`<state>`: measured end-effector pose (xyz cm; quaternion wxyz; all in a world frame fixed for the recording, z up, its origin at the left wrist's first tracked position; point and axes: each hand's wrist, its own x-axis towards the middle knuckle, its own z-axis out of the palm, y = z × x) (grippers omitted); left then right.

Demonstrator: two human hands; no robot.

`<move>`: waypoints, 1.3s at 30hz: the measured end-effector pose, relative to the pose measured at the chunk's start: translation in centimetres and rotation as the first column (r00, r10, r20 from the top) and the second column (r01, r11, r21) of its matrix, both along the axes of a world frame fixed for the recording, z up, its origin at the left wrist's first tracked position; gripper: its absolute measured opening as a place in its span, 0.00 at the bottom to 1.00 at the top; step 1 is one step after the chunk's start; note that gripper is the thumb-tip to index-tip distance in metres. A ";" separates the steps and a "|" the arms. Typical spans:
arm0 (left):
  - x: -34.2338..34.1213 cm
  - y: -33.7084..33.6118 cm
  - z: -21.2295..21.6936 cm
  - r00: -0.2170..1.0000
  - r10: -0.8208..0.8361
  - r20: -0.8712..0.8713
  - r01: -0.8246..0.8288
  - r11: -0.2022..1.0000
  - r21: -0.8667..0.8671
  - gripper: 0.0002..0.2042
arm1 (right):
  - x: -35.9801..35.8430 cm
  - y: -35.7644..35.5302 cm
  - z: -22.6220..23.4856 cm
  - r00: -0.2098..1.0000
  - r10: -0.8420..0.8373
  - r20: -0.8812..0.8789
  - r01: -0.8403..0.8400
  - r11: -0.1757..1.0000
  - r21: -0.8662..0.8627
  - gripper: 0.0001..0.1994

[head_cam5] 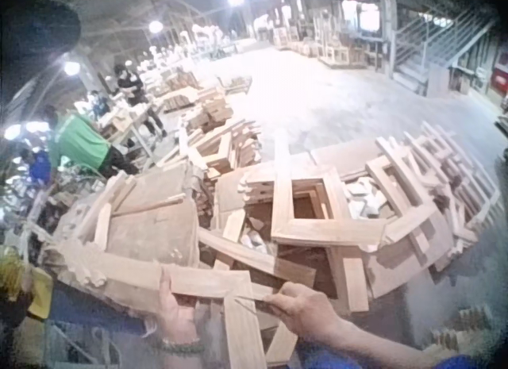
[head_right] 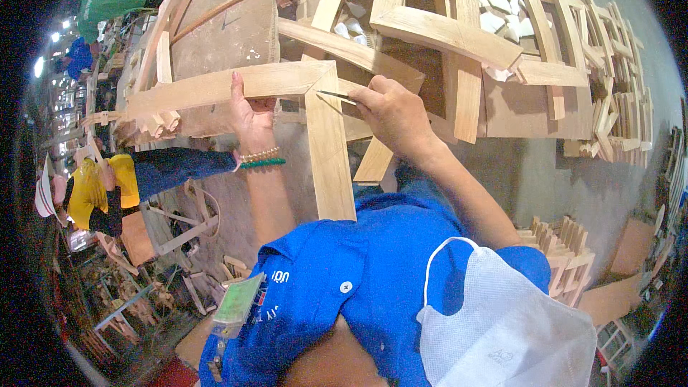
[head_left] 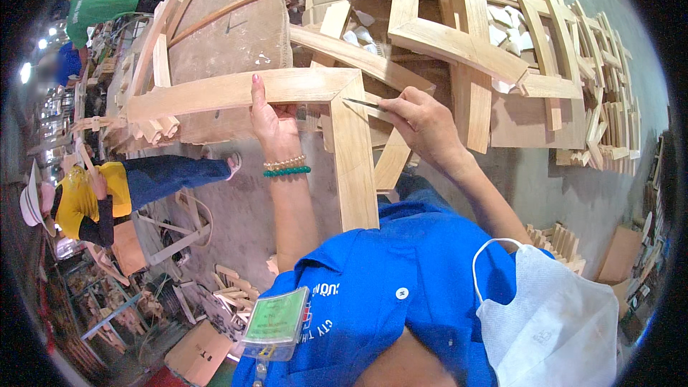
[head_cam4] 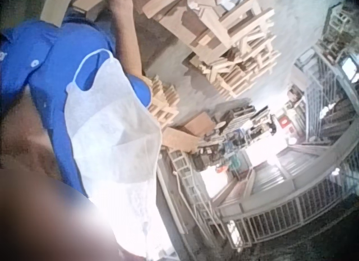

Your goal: The person assembles wooden frame components by hand in a workshop. They pick up individual pieces, align them into rectangular frames, and place the completed frames onto a growing stack on the floor.

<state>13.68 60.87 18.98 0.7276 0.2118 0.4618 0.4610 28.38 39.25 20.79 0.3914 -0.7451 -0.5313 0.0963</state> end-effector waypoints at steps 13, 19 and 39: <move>0.6 0.0 -0.7 0.998 -0.015 0.063 0.015 1.000 0.001 0.20 | -0.1 0.6 0.3 0.973 -0.072 0.217 0.075 0.997 -0.007 0.09; 0.7 -0.2 -0.7 0.997 -0.039 0.073 0.037 0.999 0.038 0.20 | -0.3 0.4 0.0 0.971 -0.115 0.211 0.115 0.993 0.012 0.08; 0.7 -1.2 0.6 0.996 -0.050 0.077 0.050 0.999 0.009 0.21 | -2.9 1.2 -0.8 0.978 0.132 0.164 -0.154 0.979 0.130 0.12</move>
